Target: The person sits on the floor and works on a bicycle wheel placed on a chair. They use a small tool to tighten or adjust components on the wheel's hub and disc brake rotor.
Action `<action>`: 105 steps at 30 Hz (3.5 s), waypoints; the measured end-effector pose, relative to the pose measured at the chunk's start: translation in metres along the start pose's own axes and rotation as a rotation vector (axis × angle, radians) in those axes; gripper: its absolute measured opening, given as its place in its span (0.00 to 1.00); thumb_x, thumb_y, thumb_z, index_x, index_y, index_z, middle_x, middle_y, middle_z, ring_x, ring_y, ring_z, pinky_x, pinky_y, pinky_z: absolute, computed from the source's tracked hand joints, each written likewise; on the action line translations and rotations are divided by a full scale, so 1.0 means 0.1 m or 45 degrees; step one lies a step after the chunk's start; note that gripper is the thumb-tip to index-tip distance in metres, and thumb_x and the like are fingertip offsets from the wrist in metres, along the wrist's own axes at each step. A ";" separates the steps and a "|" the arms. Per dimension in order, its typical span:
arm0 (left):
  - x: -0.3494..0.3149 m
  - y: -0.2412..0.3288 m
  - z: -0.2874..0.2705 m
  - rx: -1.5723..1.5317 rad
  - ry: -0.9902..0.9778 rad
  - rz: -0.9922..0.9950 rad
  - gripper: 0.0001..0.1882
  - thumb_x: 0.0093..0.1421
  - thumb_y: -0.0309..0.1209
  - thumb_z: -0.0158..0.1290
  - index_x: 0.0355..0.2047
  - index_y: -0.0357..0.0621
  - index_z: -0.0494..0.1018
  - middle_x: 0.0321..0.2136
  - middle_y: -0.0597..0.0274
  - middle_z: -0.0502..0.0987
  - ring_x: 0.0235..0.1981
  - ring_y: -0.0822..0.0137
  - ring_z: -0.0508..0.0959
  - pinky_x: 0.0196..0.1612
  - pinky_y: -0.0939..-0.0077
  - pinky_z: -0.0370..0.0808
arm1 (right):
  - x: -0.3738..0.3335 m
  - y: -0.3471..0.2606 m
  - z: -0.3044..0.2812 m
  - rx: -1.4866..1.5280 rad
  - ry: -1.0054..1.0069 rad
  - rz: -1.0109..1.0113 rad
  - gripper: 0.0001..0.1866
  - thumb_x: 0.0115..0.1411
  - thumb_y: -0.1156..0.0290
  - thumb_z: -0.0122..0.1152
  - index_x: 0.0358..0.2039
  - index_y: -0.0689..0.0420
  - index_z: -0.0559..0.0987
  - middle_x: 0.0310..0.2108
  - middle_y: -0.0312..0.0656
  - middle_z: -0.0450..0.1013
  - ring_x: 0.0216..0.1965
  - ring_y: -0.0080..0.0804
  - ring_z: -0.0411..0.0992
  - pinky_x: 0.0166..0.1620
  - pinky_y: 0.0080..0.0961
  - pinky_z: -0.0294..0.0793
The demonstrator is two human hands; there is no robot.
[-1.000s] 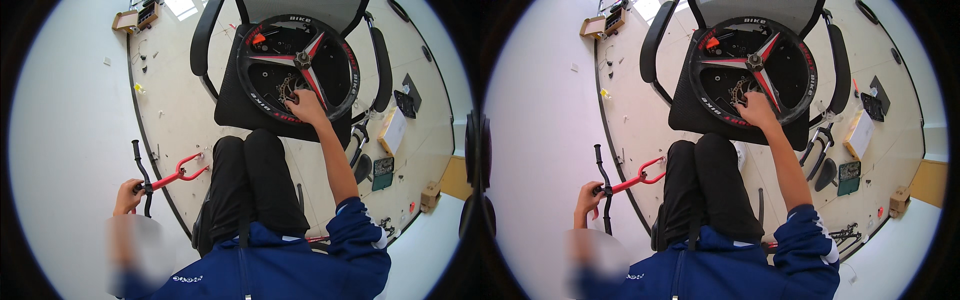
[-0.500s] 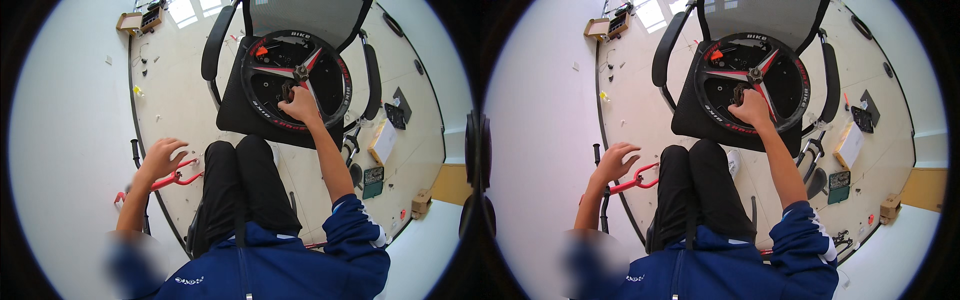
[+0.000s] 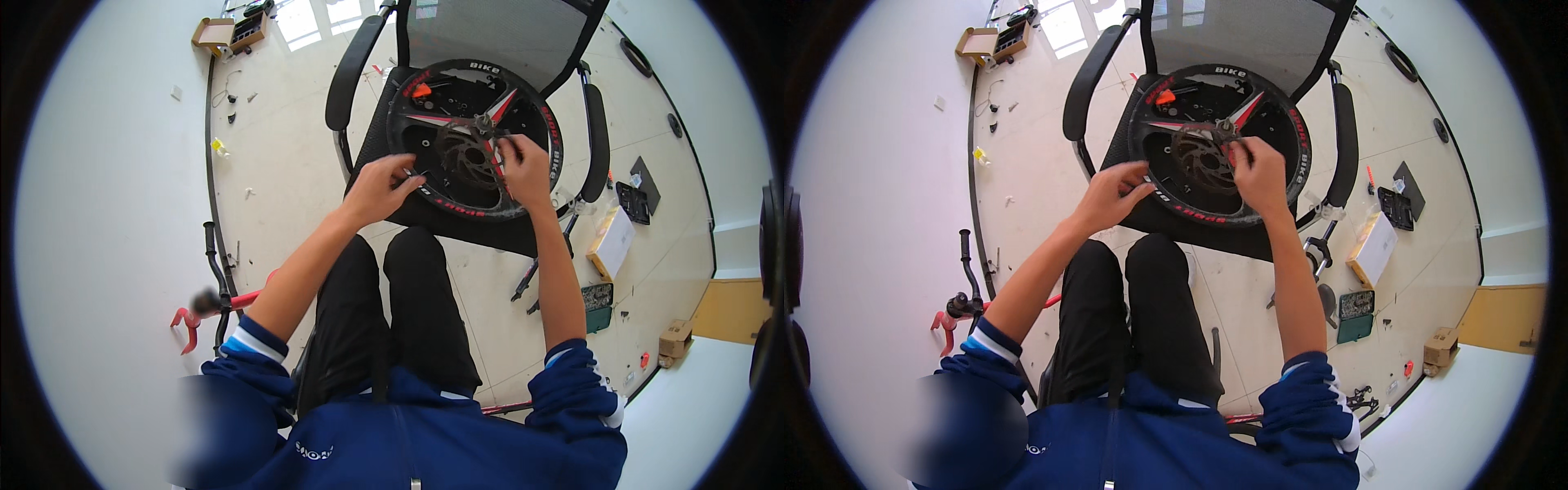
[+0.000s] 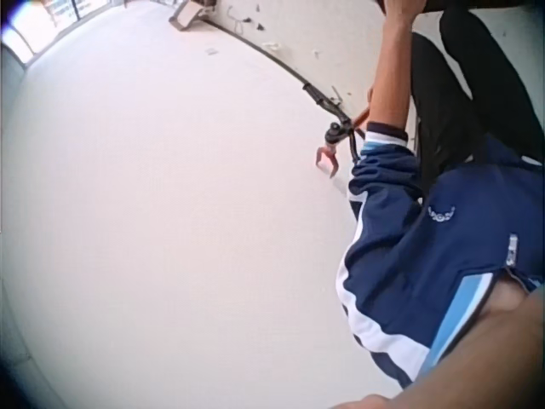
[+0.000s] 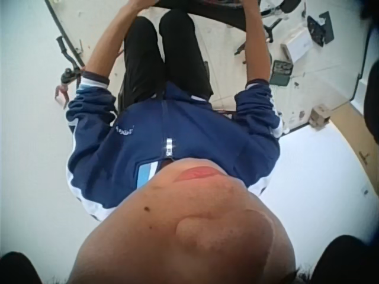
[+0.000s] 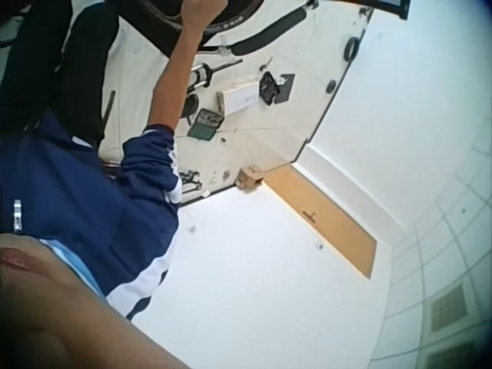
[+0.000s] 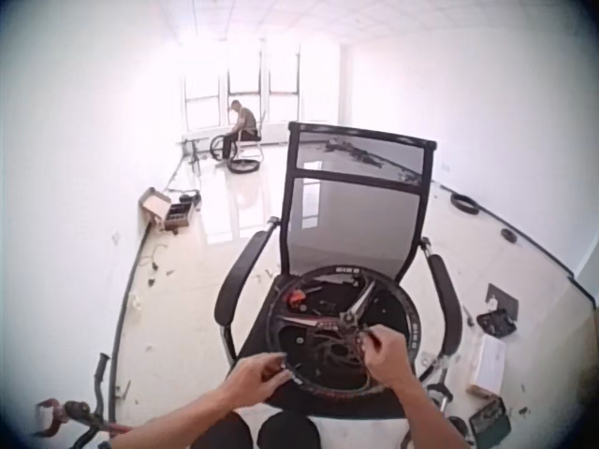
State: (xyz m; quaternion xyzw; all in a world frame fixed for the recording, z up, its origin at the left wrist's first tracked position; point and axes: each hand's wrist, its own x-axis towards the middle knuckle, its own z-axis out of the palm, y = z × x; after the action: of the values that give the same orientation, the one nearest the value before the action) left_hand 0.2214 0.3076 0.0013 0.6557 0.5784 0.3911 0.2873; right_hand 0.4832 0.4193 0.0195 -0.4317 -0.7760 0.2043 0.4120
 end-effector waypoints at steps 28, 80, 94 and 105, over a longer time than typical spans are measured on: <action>1.81 -0.67 1.00 -0.470 -0.032 -0.507 0.18 0.67 0.31 0.55 0.51 0.27 0.73 0.33 0.60 0.82 0.29 0.75 0.80 0.30 0.79 0.76 | 0.40 1.19 0.29 1.066 0.026 1.167 0.11 0.70 0.66 0.52 0.38 0.62 0.78 0.27 0.36 0.75 0.09 0.11 0.51 0.13 0.14 0.45; 0.88 -0.64 1.19 0.149 0.071 -0.334 0.08 0.49 0.28 0.61 0.29 0.35 0.82 0.26 0.47 0.82 0.30 0.52 0.83 0.37 0.65 0.79 | -0.65 -0.01 -0.48 0.235 0.279 0.731 0.18 0.73 0.65 0.44 0.40 0.61 0.83 0.26 0.31 0.67 0.31 0.18 0.64 0.36 0.17 0.64; 0.97 -0.48 1.23 0.529 -0.085 -0.456 0.09 0.45 0.24 0.57 0.28 0.34 0.81 0.28 0.44 0.81 0.34 0.46 0.82 0.43 0.59 0.80 | 0.49 0.30 -0.21 0.874 0.588 0.648 0.23 0.75 0.61 0.44 0.39 0.71 0.78 0.34 0.49 0.78 0.29 0.33 0.80 0.36 0.23 0.81; 1.03 -0.55 1.15 0.201 0.033 -0.495 0.09 0.46 0.27 0.60 0.26 0.32 0.80 0.25 0.42 0.80 0.31 0.46 0.82 0.39 0.61 0.79 | 0.40 0.37 -0.34 0.906 0.635 0.545 0.24 0.75 0.60 0.40 0.44 0.75 0.72 0.40 0.56 0.75 0.35 0.44 0.80 0.40 0.31 0.84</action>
State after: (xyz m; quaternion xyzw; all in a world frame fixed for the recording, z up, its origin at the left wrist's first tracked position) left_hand 0.2917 0.4264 -0.0871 0.5470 0.7266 0.2904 0.2976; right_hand 0.5184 0.4722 0.0331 -0.4499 -0.4293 0.4275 0.6562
